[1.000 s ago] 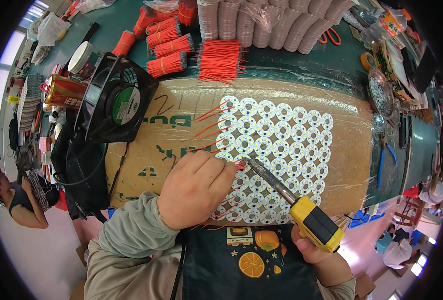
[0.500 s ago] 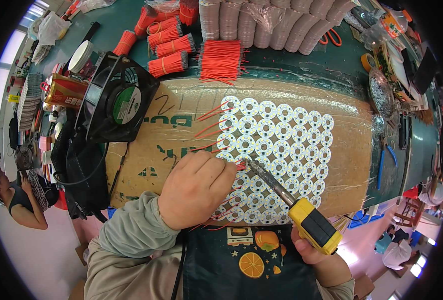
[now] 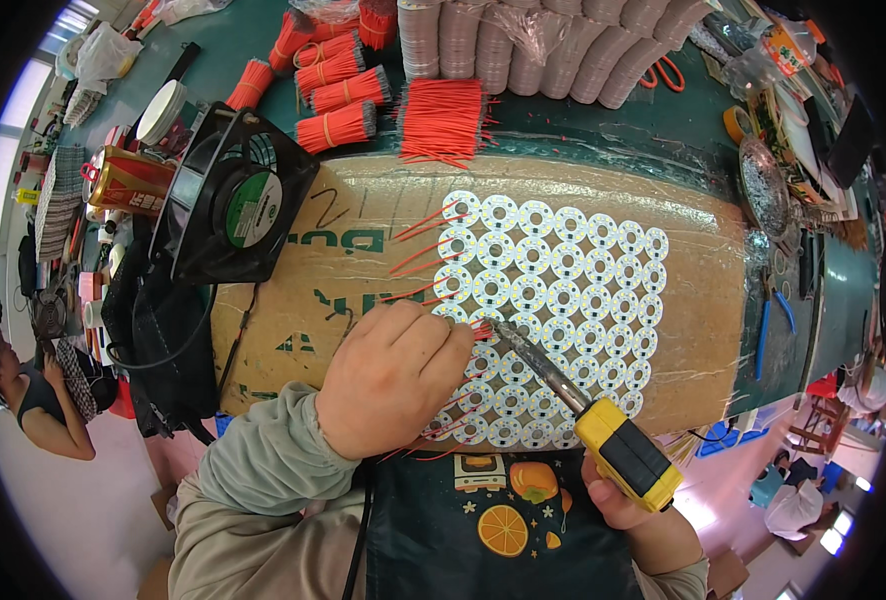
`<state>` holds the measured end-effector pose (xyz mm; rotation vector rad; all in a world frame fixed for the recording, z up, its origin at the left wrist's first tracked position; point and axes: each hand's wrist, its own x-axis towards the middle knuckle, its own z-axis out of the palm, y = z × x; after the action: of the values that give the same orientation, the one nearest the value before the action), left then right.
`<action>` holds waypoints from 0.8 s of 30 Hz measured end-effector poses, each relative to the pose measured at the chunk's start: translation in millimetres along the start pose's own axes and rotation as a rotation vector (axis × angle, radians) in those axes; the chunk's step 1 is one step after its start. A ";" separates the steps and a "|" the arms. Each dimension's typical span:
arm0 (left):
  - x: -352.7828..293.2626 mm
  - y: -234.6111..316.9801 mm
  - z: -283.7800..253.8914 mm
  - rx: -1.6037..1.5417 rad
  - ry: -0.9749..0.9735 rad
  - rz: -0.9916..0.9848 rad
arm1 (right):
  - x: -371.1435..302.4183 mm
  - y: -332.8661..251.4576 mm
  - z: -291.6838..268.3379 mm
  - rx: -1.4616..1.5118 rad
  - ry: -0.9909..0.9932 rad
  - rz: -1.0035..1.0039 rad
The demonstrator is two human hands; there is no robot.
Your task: The person attaches wires to circular LED boards on a panel, placing each wire by hand and soldering it to the board using a soldering iron.
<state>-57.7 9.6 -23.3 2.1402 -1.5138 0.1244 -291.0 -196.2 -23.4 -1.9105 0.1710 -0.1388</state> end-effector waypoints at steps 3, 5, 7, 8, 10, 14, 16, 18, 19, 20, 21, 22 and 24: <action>0.4 -0.1 -1.1 -0.002 0.000 -0.001 | 2.3 -3.3 -4.7 -0.010 -0.073 0.037; 0.7 0.1 -1.1 -0.002 0.000 0.000 | 0.6 -3.5 -3.0 -0.007 -0.060 0.046; 0.5 0.1 -0.7 -0.003 0.003 0.001 | 0.7 -3.4 -3.2 -0.002 -0.047 0.055; 0.2 0.0 -0.6 -0.002 0.003 0.000 | 2.2 -3.2 -4.8 -0.021 -0.068 0.034; 0.0 -0.4 -0.4 -0.001 0.004 0.000 | 2.0 -2.6 -4.6 -0.040 -0.089 0.014; 0.2 -0.1 -0.7 0.000 0.005 0.002 | 0.9 -6.5 -3.5 0.051 -0.028 0.087; 0.3 0.4 -0.5 0.000 0.006 -0.001 | 2.3 -7.8 -4.3 0.102 -0.055 0.151; 0.3 0.0 0.1 0.000 0.007 0.000 | 2.8 -6.3 -4.0 0.113 -0.057 0.133; 0.5 0.0 0.0 0.000 0.009 0.001 | 1.5 -4.5 -3.5 0.112 -0.056 0.133; 0.7 0.2 0.1 0.000 0.009 0.002 | -1.1 -0.6 -2.5 0.095 -0.046 0.081; 0.8 0.5 0.4 0.005 0.009 0.001 | -4.2 3.4 -1.7 0.078 -0.036 0.029; 0.7 0.4 0.0 0.010 0.010 0.000 | -7.6 7.2 -1.5 0.077 -0.037 0.029; 0.9 0.1 -1.5 0.011 0.008 -0.003 | -14.0 12.2 -1.9 0.227 -0.036 0.114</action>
<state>-57.1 9.5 -21.7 2.1480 -1.5081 0.1405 -305.7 -199.4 -34.4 -1.6723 0.2294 -0.0446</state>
